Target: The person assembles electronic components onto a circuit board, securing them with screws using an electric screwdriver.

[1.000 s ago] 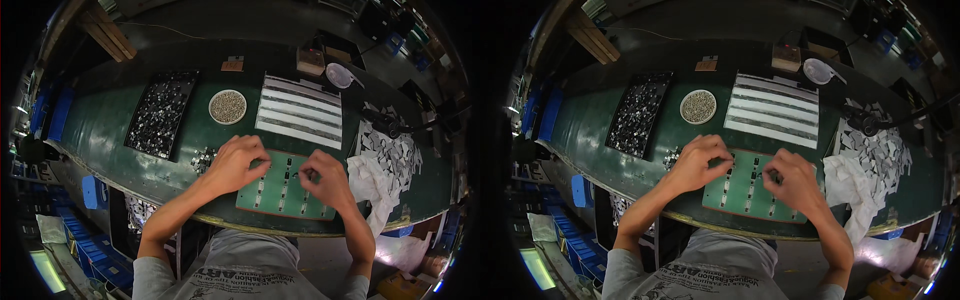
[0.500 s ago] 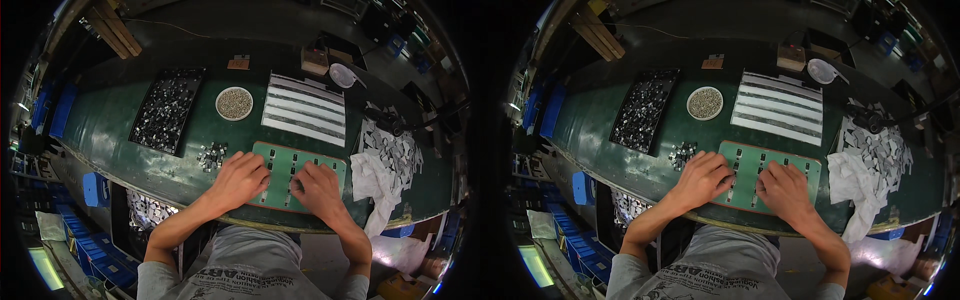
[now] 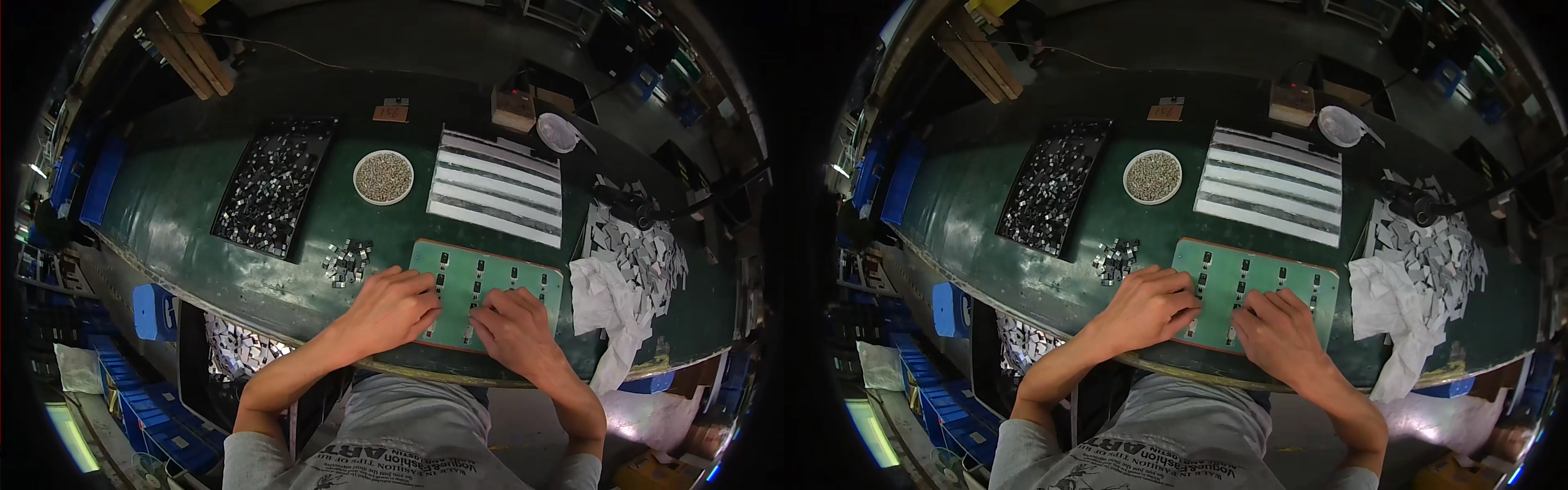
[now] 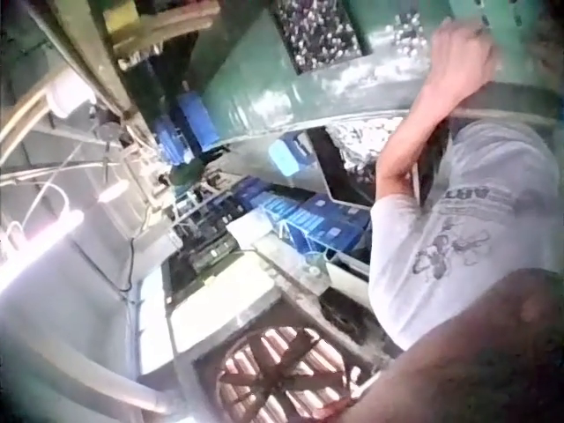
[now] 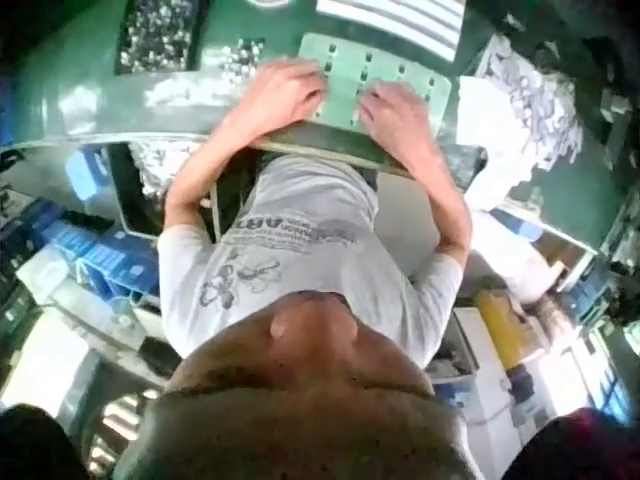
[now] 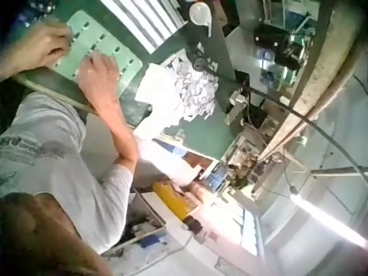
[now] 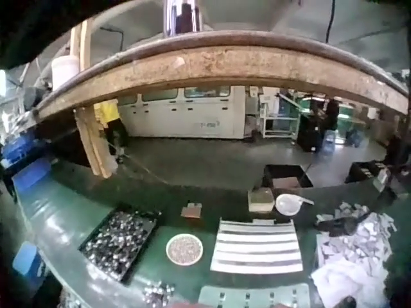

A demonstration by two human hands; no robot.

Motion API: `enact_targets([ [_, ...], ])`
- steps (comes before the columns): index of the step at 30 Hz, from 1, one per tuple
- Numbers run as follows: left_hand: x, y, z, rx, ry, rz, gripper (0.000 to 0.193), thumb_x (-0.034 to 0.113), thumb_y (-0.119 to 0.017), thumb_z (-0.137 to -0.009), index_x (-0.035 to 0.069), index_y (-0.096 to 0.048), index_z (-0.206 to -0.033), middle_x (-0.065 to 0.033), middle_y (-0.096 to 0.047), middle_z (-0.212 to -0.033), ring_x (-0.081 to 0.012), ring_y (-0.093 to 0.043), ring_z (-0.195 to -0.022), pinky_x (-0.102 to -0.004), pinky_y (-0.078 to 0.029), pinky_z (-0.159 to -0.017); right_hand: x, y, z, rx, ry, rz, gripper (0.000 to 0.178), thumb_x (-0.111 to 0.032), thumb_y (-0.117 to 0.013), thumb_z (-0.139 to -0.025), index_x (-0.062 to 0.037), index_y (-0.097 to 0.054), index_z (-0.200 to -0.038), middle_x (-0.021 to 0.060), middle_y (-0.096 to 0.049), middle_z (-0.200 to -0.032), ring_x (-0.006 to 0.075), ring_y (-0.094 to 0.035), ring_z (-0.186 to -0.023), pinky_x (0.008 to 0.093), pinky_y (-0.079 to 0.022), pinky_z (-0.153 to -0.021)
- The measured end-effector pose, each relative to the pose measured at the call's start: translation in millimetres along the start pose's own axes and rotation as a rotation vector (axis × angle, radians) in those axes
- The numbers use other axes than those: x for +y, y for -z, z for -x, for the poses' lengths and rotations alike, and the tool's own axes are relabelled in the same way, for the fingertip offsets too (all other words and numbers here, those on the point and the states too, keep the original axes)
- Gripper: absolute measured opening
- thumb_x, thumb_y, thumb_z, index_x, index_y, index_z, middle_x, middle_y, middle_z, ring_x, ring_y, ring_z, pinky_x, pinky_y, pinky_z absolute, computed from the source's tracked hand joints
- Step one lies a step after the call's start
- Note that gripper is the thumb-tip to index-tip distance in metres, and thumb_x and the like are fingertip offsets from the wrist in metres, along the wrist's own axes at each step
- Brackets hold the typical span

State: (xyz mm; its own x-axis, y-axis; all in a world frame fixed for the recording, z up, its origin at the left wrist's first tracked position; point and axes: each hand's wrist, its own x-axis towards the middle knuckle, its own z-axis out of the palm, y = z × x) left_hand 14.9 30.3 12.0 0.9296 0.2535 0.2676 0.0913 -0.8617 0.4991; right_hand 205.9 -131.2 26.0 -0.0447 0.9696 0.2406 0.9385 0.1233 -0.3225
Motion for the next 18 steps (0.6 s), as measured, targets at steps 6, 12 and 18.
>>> enact_targets([
  [6, -46, 19, -74, 0.101, 0.009, 0.054, 0.013, 0.015, -0.077, -0.083, 0.005, -0.074, -0.089, -0.0086, -0.064, -0.089, -0.0314, -0.065, -0.087, -0.0432, -0.052, -0.076, 55, 13, -39, 0.140, -0.270, -0.104, 0.011, -0.007, -0.074, -0.085, -0.0058, -0.075, -0.096, 0.0079, -0.065, -0.088, 0.0290, -0.066, -0.077, 0.0407, -0.052, -0.069],
  [12, -100, -3, -206, 0.165, 0.018, -0.128, 0.016, 0.018, -0.074, -0.086, 0.007, -0.077, -0.097, -0.0102, -0.066, -0.099, -0.0329, -0.065, -0.098, -0.0447, -0.052, -0.089, 178, 13, -91, 0.315, -0.456, 0.099, 0.013, -0.013, -0.070, -0.089, -0.0076, -0.076, -0.099, 0.0108, -0.067, -0.099, 0.0365, -0.068, -0.091, 0.0461, -0.055, -0.077],
  [18, -127, -34, -257, -0.008, 0.123, -0.291, 0.015, 0.024, -0.072, -0.087, 0.016, -0.079, -0.098, -0.0058, -0.066, -0.106, -0.0284, -0.064, -0.107, -0.0440, -0.049, -0.096, 227, -9, -118, 0.251, -0.492, 0.214, 0.012, -0.021, -0.071, -0.087, -0.0138, -0.075, -0.096, 0.0083, -0.067, -0.106, 0.0342, -0.068, -0.100, 0.0478, -0.057, -0.085],
])
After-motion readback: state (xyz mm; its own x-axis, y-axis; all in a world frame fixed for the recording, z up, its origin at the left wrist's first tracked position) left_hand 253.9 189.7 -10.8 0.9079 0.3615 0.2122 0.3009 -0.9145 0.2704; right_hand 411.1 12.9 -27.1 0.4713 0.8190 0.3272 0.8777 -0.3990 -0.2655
